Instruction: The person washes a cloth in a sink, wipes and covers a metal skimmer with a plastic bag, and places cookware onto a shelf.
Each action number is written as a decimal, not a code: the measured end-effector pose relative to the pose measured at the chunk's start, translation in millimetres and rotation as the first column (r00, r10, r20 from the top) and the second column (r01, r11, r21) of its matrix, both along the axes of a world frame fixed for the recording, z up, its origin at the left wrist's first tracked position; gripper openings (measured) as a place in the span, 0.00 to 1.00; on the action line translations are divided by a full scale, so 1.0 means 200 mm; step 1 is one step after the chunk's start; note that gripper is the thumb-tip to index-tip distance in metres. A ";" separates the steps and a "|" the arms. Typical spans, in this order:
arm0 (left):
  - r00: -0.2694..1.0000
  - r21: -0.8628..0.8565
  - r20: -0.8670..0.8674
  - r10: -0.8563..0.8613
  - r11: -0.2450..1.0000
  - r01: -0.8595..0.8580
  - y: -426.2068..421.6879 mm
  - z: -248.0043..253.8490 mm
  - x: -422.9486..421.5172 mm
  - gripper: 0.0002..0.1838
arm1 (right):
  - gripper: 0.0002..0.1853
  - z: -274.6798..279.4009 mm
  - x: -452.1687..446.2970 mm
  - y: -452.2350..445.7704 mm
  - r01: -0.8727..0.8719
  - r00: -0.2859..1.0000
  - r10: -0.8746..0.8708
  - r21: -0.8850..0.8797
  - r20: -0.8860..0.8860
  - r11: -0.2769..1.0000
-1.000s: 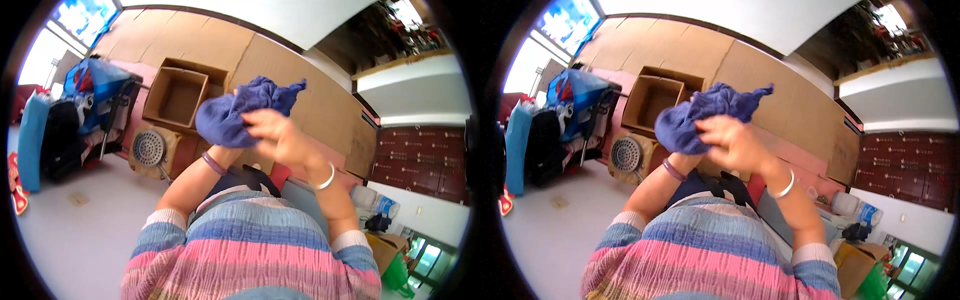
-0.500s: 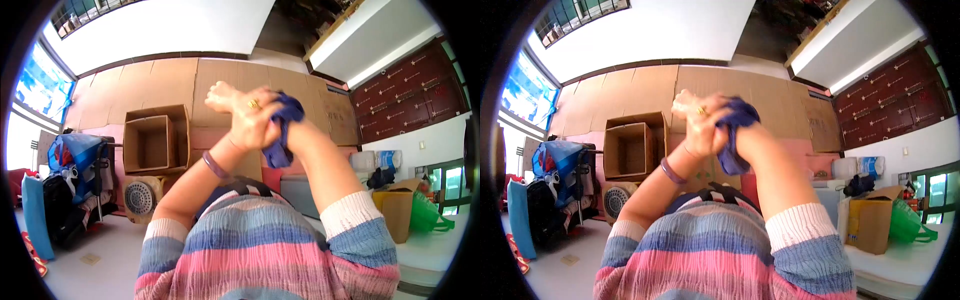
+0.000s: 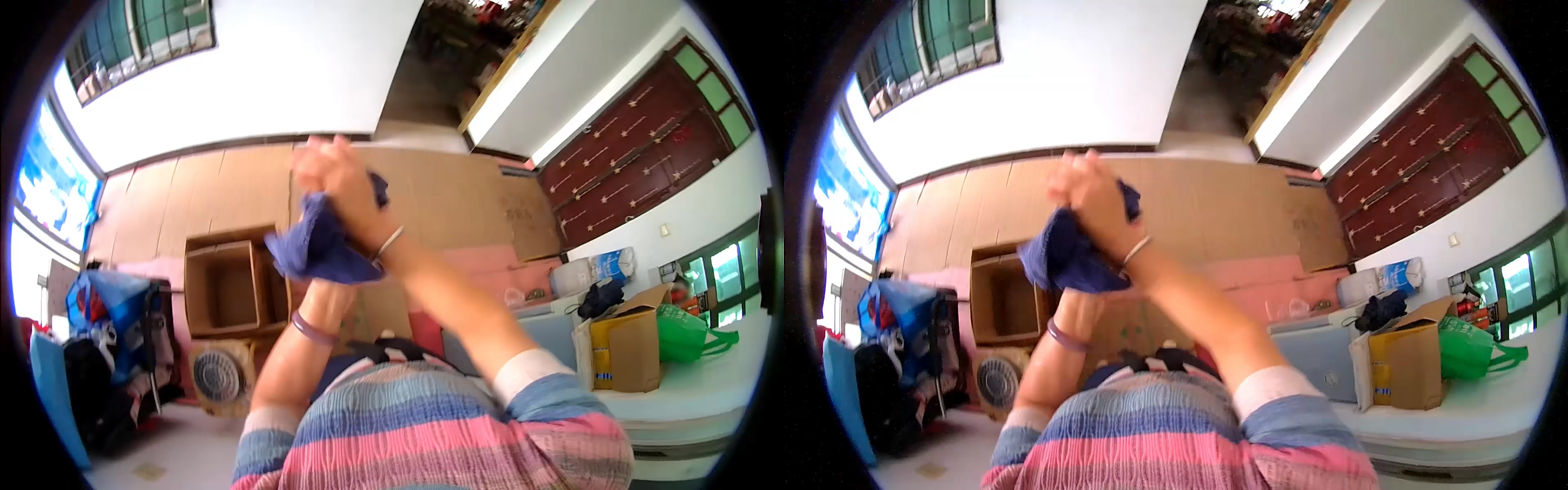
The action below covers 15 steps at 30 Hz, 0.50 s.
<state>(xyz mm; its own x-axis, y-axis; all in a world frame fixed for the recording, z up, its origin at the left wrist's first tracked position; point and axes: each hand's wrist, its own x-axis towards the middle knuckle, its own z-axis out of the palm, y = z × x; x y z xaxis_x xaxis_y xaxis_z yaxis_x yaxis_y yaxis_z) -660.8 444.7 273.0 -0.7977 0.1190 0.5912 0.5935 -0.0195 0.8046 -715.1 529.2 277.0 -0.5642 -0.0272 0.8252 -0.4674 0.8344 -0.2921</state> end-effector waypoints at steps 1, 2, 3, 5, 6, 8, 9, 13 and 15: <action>0.986 0.150 0.123 -0.116 0.984 0.097 0.00 -0.07 0.04 0.27 | 0.21 -0.02 0.03 -0.03 0.042 0.998 -0.031 0.185 -0.060 0.982; 0.796 0.622 0.233 -0.559 0.715 0.319 -0.03 -0.11 0.05 0.26 | 0.21 0.01 0.09 -0.05 -0.028 0.996 0.019 0.105 0.083 0.994; 0.520 0.957 0.149 -0.841 0.256 0.138 -0.05 -0.14 0.07 0.26 | 0.22 0.01 0.15 -0.07 -0.081 0.971 0.079 0.002 0.227 0.997; 0.568 0.926 0.129 -0.813 0.303 0.224 -0.02 -0.18 0.01 0.29 | 0.23 0.04 0.33 -0.20 -0.174 0.954 0.191 -0.092 0.231 0.980; 0.578 0.905 0.127 -0.806 0.333 0.266 -0.01 -0.17 -0.03 0.28 | 0.28 0.01 0.37 -0.24 -0.273 0.894 0.338 -0.243 0.292 0.931; 0.585 0.851 0.131 -0.801 0.393 0.348 -0.01 -0.13 -0.11 0.27 | 0.34 0.11 0.42 -0.21 -0.431 0.399 0.915 -0.893 -0.060 0.130; 0.580 0.821 0.146 -0.801 0.425 0.381 -0.02 -0.11 -0.13 0.25 | 0.36 0.20 0.46 -0.21 -0.099 0.136 0.809 -0.820 -0.572 -0.564; 0.669 0.698 0.224 -0.708 0.596 0.397 -0.10 0.09 -0.16 0.20 | 0.35 -0.02 0.38 0.23 -0.149 0.449 0.884 -0.964 0.131 0.219; 0.832 0.658 0.249 -0.495 0.717 0.230 -0.07 0.28 -0.11 0.18 | 0.32 -0.05 0.38 0.14 -0.189 0.651 0.759 -0.968 0.000 0.162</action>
